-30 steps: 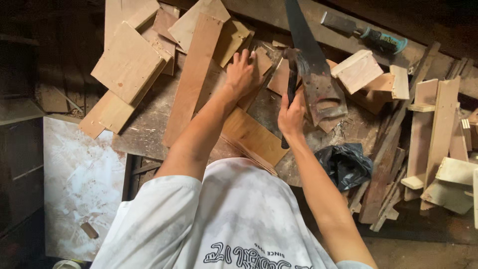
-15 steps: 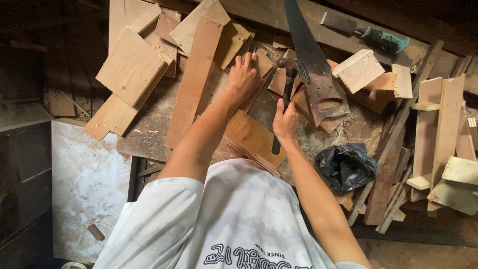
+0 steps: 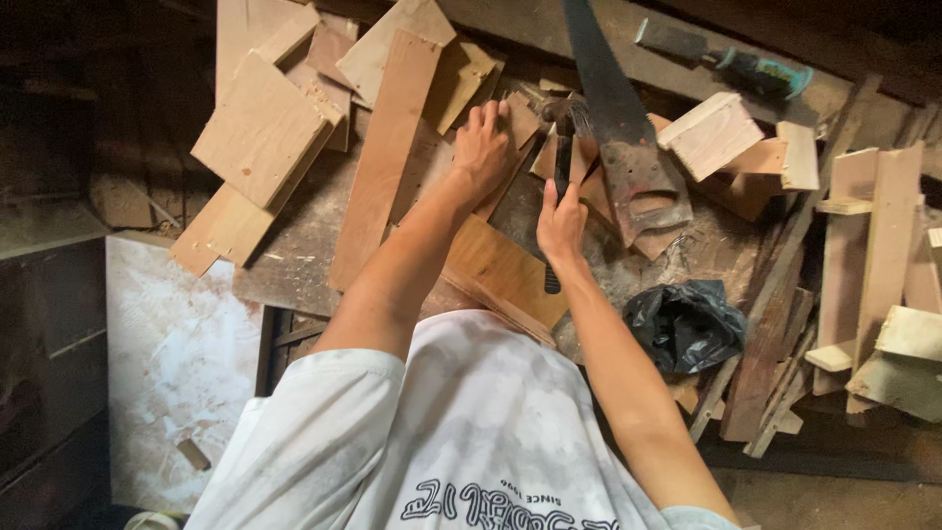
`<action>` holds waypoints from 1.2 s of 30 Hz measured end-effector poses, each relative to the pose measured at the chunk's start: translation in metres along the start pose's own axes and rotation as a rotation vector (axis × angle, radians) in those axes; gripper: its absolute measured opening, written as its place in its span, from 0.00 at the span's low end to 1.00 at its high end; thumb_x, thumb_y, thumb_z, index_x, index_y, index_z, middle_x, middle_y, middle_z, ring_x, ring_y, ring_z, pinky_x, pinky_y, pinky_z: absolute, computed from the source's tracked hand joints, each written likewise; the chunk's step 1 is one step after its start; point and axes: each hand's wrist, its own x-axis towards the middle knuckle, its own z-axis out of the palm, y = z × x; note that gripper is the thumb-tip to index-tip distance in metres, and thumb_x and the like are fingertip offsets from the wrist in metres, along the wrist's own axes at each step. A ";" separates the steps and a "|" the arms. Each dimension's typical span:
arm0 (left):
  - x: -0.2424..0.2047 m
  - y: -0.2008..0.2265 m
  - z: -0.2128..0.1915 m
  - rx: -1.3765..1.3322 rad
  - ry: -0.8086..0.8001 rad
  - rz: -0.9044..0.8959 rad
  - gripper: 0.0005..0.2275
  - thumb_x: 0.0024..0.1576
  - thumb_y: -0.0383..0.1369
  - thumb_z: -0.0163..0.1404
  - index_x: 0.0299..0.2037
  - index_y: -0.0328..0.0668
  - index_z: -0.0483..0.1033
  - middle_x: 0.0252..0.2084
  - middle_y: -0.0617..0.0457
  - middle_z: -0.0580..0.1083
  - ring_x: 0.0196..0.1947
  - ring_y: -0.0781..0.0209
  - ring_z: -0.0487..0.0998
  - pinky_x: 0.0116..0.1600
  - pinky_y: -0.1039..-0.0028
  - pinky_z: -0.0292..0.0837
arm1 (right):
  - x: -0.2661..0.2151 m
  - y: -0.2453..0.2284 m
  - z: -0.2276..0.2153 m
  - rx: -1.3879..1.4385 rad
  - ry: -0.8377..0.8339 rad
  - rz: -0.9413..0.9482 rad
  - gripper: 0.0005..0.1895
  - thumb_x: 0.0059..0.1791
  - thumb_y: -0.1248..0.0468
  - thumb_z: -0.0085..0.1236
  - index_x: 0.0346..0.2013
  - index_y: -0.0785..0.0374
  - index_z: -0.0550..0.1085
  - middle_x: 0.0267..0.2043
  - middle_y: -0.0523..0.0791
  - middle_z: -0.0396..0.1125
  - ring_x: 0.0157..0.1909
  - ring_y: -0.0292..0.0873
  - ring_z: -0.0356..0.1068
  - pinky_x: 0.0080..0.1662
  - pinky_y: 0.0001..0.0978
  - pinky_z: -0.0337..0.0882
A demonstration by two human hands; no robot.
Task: The person assembles a small wooden box by hammering nails into wooden pieces on a workbench. They repeatedly pick up pieces, align them, and drive nails with a hammer, then inspect the assembled box.
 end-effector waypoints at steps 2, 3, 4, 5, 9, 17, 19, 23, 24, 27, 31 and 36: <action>0.006 -0.002 0.012 0.019 0.185 0.028 0.21 0.48 0.36 0.57 0.53 0.36 0.81 0.61 0.46 0.60 0.60 0.45 0.61 0.48 0.59 0.74 | 0.000 0.002 0.000 -0.002 0.090 -0.033 0.21 0.60 0.52 0.44 0.41 0.71 0.67 0.23 0.58 0.68 0.26 0.61 0.70 0.31 0.52 0.65; 0.008 -0.006 0.017 0.031 0.278 0.039 0.26 0.46 0.36 0.58 0.57 0.33 0.80 0.59 0.46 0.60 0.59 0.45 0.61 0.45 0.60 0.74 | 0.001 0.002 0.002 -0.001 0.133 -0.051 0.21 0.60 0.53 0.44 0.42 0.71 0.68 0.24 0.58 0.68 0.27 0.61 0.71 0.31 0.52 0.65; 0.010 -0.009 0.023 0.052 0.219 0.046 0.21 0.47 0.35 0.58 0.51 0.38 0.82 0.60 0.46 0.60 0.59 0.44 0.61 0.45 0.60 0.74 | 0.003 0.003 0.004 0.004 0.103 -0.050 0.21 0.60 0.53 0.45 0.42 0.71 0.68 0.24 0.58 0.68 0.27 0.61 0.71 0.31 0.52 0.66; 0.013 -0.012 0.028 0.073 0.160 0.054 0.15 0.47 0.35 0.57 0.45 0.43 0.83 0.61 0.45 0.59 0.59 0.44 0.61 0.44 0.60 0.74 | 0.005 0.003 0.005 0.010 0.073 -0.048 0.21 0.60 0.52 0.45 0.42 0.71 0.68 0.24 0.57 0.68 0.27 0.60 0.72 0.30 0.51 0.66; 0.011 -0.010 0.045 0.096 0.253 0.036 0.18 0.48 0.39 0.58 0.47 0.43 0.84 0.59 0.47 0.61 0.57 0.48 0.62 0.41 0.63 0.74 | 0.004 0.008 -0.001 -0.057 -0.005 0.063 0.21 0.60 0.52 0.47 0.42 0.71 0.69 0.24 0.57 0.68 0.27 0.61 0.71 0.32 0.53 0.66; 0.005 -0.008 0.025 0.033 0.099 0.051 0.11 0.53 0.41 0.57 0.39 0.45 0.85 0.64 0.48 0.60 0.61 0.46 0.62 0.49 0.61 0.72 | 0.001 0.004 -0.003 -0.039 0.056 -0.174 0.23 0.61 0.53 0.46 0.49 0.76 0.61 0.25 0.57 0.67 0.29 0.62 0.70 0.30 0.50 0.66; -0.002 -0.003 0.017 0.028 0.132 0.041 0.17 0.53 0.44 0.57 0.45 0.41 0.82 0.62 0.47 0.60 0.60 0.46 0.62 0.49 0.59 0.72 | 0.001 0.006 -0.003 -0.066 -0.015 -0.082 0.20 0.61 0.53 0.47 0.42 0.72 0.67 0.24 0.57 0.67 0.28 0.62 0.70 0.30 0.50 0.65; -0.002 -0.001 -0.001 -0.023 0.242 0.024 0.36 0.50 0.51 0.58 0.61 0.27 0.71 0.58 0.42 0.60 0.55 0.44 0.62 0.45 0.56 0.72 | 0.006 0.003 -0.004 0.017 0.004 -0.003 0.20 0.59 0.53 0.44 0.45 0.73 0.66 0.22 0.58 0.66 0.23 0.63 0.69 0.29 0.54 0.64; -0.002 -0.001 -0.002 -0.022 0.237 0.031 0.39 0.51 0.52 0.58 0.64 0.24 0.67 0.58 0.41 0.60 0.55 0.43 0.62 0.46 0.55 0.72 | 0.004 0.003 -0.005 0.023 0.024 -0.008 0.21 0.58 0.53 0.44 0.46 0.73 0.65 0.22 0.59 0.66 0.24 0.64 0.70 0.29 0.55 0.64; -0.004 0.003 0.002 -0.037 -0.005 0.006 0.30 0.59 0.51 0.55 0.62 0.34 0.66 0.64 0.43 0.59 0.63 0.44 0.61 0.55 0.56 0.71 | 0.001 0.002 -0.009 -0.204 -0.044 -0.076 0.22 0.61 0.52 0.47 0.44 0.73 0.66 0.27 0.62 0.68 0.34 0.69 0.69 0.36 0.59 0.65; 0.005 0.002 -0.003 -0.010 0.055 -0.071 0.40 0.54 0.43 0.56 0.74 0.28 0.53 0.63 0.36 0.59 0.58 0.35 0.63 0.52 0.57 0.72 | 0.010 -0.010 -0.017 0.000 0.017 -0.015 0.21 0.57 0.52 0.48 0.52 0.69 0.67 0.29 0.61 0.69 0.33 0.67 0.71 0.35 0.57 0.68; 0.001 0.000 -0.032 -0.300 0.184 -0.065 0.47 0.47 0.52 0.62 0.68 0.25 0.54 0.60 0.19 0.63 0.58 0.22 0.65 0.61 0.47 0.63 | -0.005 -0.020 -0.071 0.164 -0.145 0.334 0.19 0.55 0.49 0.46 0.50 0.62 0.68 0.31 0.58 0.69 0.32 0.63 0.73 0.35 0.54 0.74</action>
